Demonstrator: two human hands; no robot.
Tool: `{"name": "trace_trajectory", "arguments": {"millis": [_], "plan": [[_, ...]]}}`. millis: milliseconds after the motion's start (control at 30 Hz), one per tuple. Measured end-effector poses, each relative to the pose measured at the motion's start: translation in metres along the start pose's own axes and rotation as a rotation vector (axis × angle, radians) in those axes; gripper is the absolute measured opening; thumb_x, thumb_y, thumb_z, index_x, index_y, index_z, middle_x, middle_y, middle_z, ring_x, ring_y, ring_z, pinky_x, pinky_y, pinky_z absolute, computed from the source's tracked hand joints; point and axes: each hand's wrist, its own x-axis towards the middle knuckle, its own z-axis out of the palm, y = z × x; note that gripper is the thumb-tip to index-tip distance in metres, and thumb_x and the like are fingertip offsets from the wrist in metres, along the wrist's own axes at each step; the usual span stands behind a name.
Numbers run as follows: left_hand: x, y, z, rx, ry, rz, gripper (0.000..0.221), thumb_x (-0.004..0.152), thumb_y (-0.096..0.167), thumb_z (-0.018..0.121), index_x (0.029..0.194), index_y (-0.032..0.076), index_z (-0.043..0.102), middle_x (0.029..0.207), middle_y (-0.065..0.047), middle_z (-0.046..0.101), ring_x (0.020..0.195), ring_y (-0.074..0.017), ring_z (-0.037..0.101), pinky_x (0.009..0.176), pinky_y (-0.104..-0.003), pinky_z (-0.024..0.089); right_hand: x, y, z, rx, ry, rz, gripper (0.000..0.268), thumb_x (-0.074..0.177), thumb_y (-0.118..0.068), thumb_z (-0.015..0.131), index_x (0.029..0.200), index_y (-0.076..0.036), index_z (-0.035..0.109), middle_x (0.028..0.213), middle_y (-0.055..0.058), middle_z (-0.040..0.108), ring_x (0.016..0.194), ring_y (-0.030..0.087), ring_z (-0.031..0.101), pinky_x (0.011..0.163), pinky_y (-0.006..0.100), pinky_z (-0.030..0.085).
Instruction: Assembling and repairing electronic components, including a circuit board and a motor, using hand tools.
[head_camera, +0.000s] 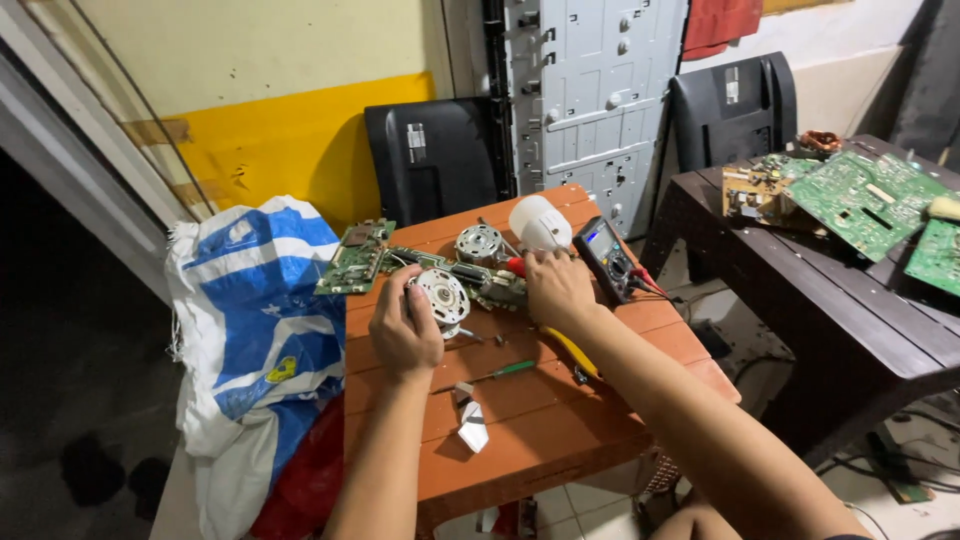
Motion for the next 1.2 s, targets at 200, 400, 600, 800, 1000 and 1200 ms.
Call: {"name": "trace_trajectory", "arguments": {"millis": [200, 400, 600, 800, 1000, 1200], "plan": [[-0.002, -0.006, 0.002, -0.036, -0.012, 0.001, 0.032, 0.105, 0.028, 0.041, 0.109, 0.014, 0.070, 0.101, -0.006, 0.075, 0.095, -0.0306, 0.074, 0.085, -0.038, 0.056, 0.015, 0.006, 0.015, 0.239, -0.063, -0.035, 0.040, 0.089, -0.028, 0.063, 0.117, 0.000, 0.064, 0.114, 0.025, 0.067, 0.093, 0.045, 0.074, 0.074, 0.056, 0.060], [-0.004, -0.010, 0.008, -0.019, -0.005, -0.017, 0.032, 0.104, 0.028, 0.042, 0.110, 0.014, 0.070, 0.104, -0.005, 0.076, 0.098, -0.0303, 0.073, 0.088, -0.039, 0.056, -0.010, -0.016, -0.090, 0.657, 0.248, 0.076, 0.036, 0.106, -0.037, 0.041, 0.137, -0.019, 0.048, 0.103, 0.014, 0.055, 0.083, 0.055, 0.067, 0.076, 0.062, 0.056], [-0.001, -0.004, 0.006, -0.001, -0.017, -0.039, 0.032, 0.103, 0.030, 0.043, 0.108, 0.014, 0.070, 0.101, -0.007, 0.077, 0.094, -0.0329, 0.074, 0.085, -0.042, 0.057, -0.005, -0.054, -0.051, 0.678, 0.416, -0.058, 0.028, 0.100, -0.026, 0.051, 0.127, -0.020, 0.052, 0.099, 0.014, 0.063, 0.086, 0.046, 0.070, 0.067, 0.061, 0.056], [0.002, -0.001, 0.006, 0.002, -0.022, -0.022, 0.032, 0.104, 0.030, 0.043, 0.109, 0.015, 0.070, 0.102, -0.006, 0.077, 0.095, -0.0322, 0.074, 0.085, -0.041, 0.057, -0.014, -0.067, -0.052, 0.631, 0.402, -0.152, 0.028, 0.099, -0.028, 0.054, 0.127, -0.030, 0.053, 0.100, 0.001, 0.064, 0.082, 0.038, 0.072, 0.068, 0.051, 0.059], [0.001, 0.003, 0.005, 0.001, -0.016, -0.059, 0.030, 0.102, 0.027, 0.045, 0.108, 0.014, 0.071, 0.103, -0.005, 0.077, 0.097, -0.0305, 0.074, 0.087, -0.040, 0.057, -0.015, -0.071, -0.046, 0.584, 0.705, -0.233, 0.012, 0.096, -0.025, 0.063, 0.108, -0.021, 0.064, 0.083, -0.001, 0.056, 0.080, 0.025, 0.069, 0.065, 0.036, 0.056], [-0.001, -0.002, 0.009, 0.024, 0.000, -0.046, 0.029, 0.102, 0.029, 0.046, 0.107, 0.017, 0.072, 0.103, -0.001, 0.077, 0.099, -0.0247, 0.074, 0.090, -0.036, 0.056, -0.011, -0.075, -0.048, 0.586, 0.731, -0.268, 0.008, 0.099, -0.025, 0.063, 0.105, -0.021, 0.064, 0.087, 0.003, 0.058, 0.080, 0.030, 0.068, 0.064, 0.042, 0.057]]}}
